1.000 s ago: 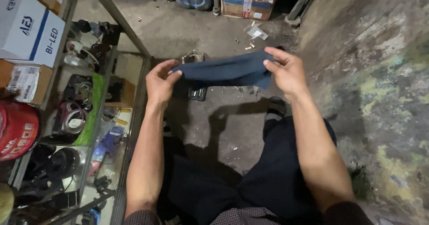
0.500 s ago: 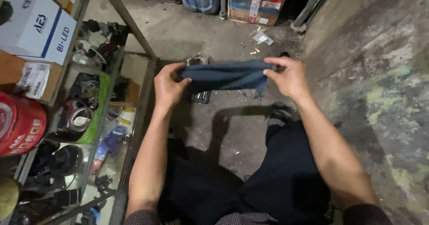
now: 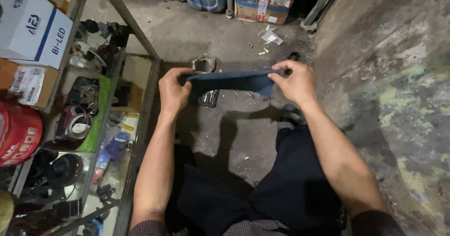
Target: Cleaning and wiping metal bolts one by one using a blue cloth.
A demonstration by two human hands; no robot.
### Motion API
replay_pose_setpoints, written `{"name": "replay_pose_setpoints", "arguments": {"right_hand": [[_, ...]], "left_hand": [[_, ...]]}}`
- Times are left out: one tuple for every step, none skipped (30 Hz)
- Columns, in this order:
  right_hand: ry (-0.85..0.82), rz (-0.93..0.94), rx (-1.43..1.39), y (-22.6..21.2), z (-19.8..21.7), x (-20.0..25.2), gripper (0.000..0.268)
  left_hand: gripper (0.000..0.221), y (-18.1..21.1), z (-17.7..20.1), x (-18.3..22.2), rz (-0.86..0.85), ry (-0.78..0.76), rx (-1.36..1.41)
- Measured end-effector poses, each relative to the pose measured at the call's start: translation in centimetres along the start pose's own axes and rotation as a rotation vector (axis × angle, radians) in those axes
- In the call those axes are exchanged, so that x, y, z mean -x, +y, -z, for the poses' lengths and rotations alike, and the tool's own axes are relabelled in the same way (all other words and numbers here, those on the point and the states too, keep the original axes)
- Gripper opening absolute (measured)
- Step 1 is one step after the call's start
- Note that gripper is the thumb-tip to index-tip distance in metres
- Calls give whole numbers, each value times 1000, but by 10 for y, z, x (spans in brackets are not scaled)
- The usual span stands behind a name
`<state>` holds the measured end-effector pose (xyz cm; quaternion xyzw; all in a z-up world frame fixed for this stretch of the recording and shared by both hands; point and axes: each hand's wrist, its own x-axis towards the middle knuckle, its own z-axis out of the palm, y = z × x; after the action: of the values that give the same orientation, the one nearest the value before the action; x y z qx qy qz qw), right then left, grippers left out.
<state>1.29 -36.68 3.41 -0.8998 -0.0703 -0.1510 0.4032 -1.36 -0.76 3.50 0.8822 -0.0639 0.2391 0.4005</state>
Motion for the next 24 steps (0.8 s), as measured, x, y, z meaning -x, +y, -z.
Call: {"name": "replay_pose_setpoints", "arguments": {"right_hand": [[0,-3,1,-3,3,3,27],[11,60,6,-7,5,4,25],[21,122,10,-12,7,5,22],[20,121,10,-12,7,6,22],[56,227,0,-13,7,6,23],[93,332,-9,-13,8,8,24],[92,329,-8,-4,5,7,24],[30,314,-162,4,2,5,22],[-32,298,-315,12,-1,4,20],[-30,298,-315,21,-6,0,20],[-81,98,-502,31,-12,-4,18],[-135,-105,-682,41,-15,-7,17],[-134,-106,-680,36,-15,-8,17],[-69,-163,-763,30,-15,-8,17],[-3,-219,-845,25,-16,-9,17],[-2,-219,-846,27,-19,-9,17],[30,-271,-771,29,-23,-9,18],[61,-326,-693,32,-26,-8,19],[63,-327,-692,18,-23,-5,19],[-23,-383,-734,4,-20,-2,21],[-108,-438,-774,-9,-17,0,24],[-107,-437,-774,-16,-21,4,24],[-165,-430,-794,-23,-25,8,26],[-225,-427,-812,-29,-29,13,28]], "left_hand": [[36,-1,-1,1,0,-3,1],[34,-2,-2,0,41,-16,0],[31,-3,-2,-1,82,-30,-2],[31,-5,-2,-1,83,-31,-3],[29,-7,-2,-1,58,-28,-25],[27,-8,-3,-1,33,-27,-46],[27,-15,-5,0,34,-30,-45],[24,-21,-6,0,-80,13,-118],[22,-27,-8,1,-195,55,-190],[22,-33,-11,-1,-197,54,-190],[21,-39,-15,-2,39,-30,10],[22,-44,-19,-2,276,-118,213],[22,-40,-21,-2,275,-119,215],[22,-37,-22,-3,359,-144,328],[23,-33,-22,-4,442,-168,442],[23,-35,-31,0,440,-168,441],[24,-36,-40,4,497,-174,471],[26,-37,-49,8,556,-181,502],[26,-30,-57,14,556,-183,502],[27,-22,-64,18,648,-235,659],[28,-15,-72,23,739,-288,817],[28,-8,-78,28,737,-289,817],[28,-2,-86,34,746,-316,858],[29,5,-93,42,758,-345,899]]}}
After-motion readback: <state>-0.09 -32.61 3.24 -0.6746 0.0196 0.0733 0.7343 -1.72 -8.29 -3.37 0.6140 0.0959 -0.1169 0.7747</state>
